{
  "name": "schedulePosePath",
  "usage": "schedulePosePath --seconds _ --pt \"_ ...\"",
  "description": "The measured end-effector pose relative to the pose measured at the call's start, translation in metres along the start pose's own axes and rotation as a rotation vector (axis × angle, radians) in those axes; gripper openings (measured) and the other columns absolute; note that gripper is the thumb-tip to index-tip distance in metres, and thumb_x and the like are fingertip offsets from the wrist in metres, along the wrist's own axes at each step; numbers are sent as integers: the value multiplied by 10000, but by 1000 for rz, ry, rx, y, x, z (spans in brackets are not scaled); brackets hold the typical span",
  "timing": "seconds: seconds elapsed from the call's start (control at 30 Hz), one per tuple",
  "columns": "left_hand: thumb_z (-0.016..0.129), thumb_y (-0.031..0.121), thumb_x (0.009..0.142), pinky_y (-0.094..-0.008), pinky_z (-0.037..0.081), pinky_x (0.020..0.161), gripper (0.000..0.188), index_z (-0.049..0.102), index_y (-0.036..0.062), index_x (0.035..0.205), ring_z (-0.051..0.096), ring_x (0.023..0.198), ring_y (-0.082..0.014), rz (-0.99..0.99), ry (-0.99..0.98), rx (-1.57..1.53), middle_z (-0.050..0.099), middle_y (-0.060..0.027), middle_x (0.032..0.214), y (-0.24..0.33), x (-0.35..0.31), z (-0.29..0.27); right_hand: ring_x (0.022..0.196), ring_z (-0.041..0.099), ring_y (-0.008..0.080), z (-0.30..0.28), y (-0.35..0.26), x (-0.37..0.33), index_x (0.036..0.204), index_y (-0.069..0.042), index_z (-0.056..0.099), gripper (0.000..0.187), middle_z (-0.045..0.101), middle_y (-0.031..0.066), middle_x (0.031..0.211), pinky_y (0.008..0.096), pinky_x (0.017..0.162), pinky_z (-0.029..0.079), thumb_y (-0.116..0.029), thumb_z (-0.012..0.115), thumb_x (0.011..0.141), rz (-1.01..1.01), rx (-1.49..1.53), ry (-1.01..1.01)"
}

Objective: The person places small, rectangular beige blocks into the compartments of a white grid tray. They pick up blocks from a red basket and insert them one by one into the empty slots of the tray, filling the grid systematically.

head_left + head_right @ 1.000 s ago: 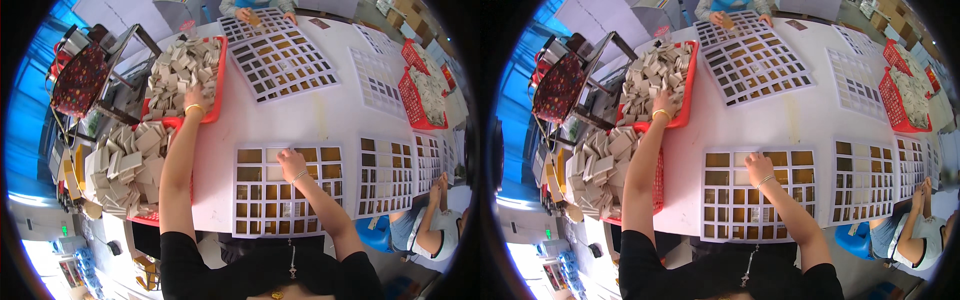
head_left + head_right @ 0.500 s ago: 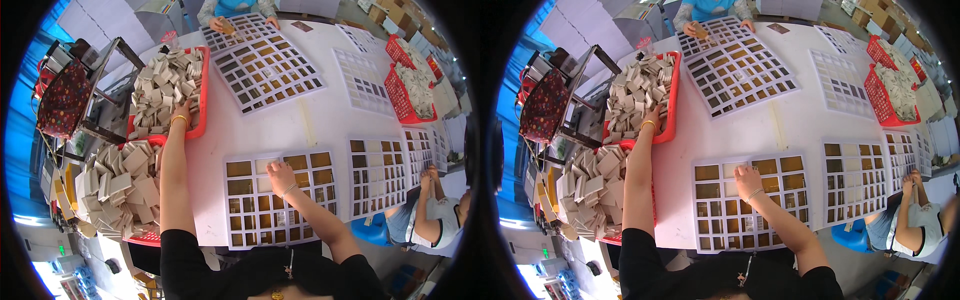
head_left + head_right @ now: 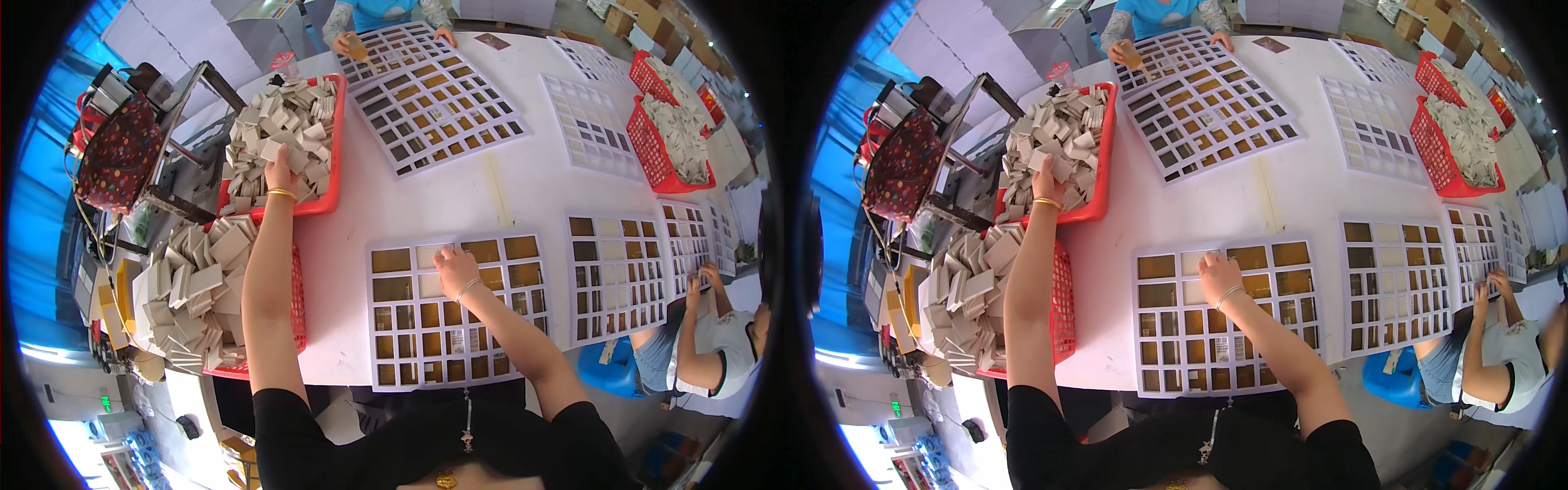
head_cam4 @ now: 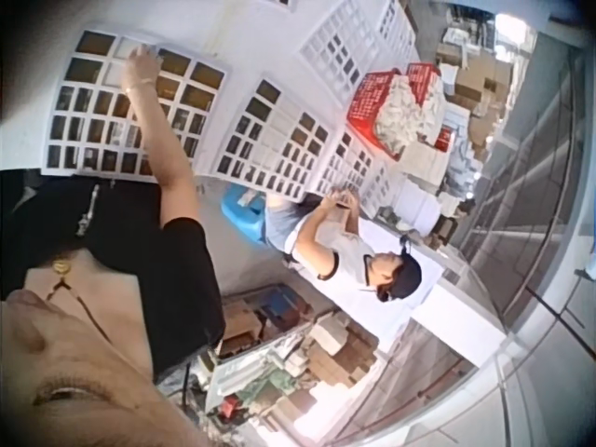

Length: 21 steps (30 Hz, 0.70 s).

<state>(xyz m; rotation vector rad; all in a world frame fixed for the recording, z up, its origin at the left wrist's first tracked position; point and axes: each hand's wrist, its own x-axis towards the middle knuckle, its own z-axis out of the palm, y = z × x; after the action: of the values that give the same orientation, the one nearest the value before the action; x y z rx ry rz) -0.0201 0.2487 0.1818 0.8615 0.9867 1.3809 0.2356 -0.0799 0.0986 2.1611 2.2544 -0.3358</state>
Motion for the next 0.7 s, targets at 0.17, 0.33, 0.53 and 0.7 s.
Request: schedulePosePath --seconds 0.17,0.33,0.53,0.7 --pt "528 173 873 -330 533 554 250 523 16 1067 622 672 -198 -108 -331 -54 627 -108 891 12 -82 37 996 569 241 4 24 4 1131 -95 604 327 573 80 1094 410 799 479 -186 593 817 -79 252 48" --pt "479 245 897 -294 529 542 309 539 22 1103 623 659 -166 -434 -641 107 636 -104 876 -19 -231 52 788 608 147 -37 2 -14 1246 -72 519 475 595 55 1019 285 661 494 -245 671 830 -100 1172 335" --pt "522 137 836 -315 516 524 298 493 13 1105 592 619 -194 -599 -329 7 590 -95 846 -71 -336 29 676 590 129 -39 -23 -59 1197 -45 499 462 602 73 891 263 591 499 -61 701 782 -200 1163 262" --pt "583 198 878 -259 449 404 190 554 38 977 545 479 -138 -453 -127 163 586 -45 727 -89 -373 6 668 626 231 -35 -22 -88 1133 -52 487 394 623 107 788 330 620 507 -47 673 785 -105 1013 192"
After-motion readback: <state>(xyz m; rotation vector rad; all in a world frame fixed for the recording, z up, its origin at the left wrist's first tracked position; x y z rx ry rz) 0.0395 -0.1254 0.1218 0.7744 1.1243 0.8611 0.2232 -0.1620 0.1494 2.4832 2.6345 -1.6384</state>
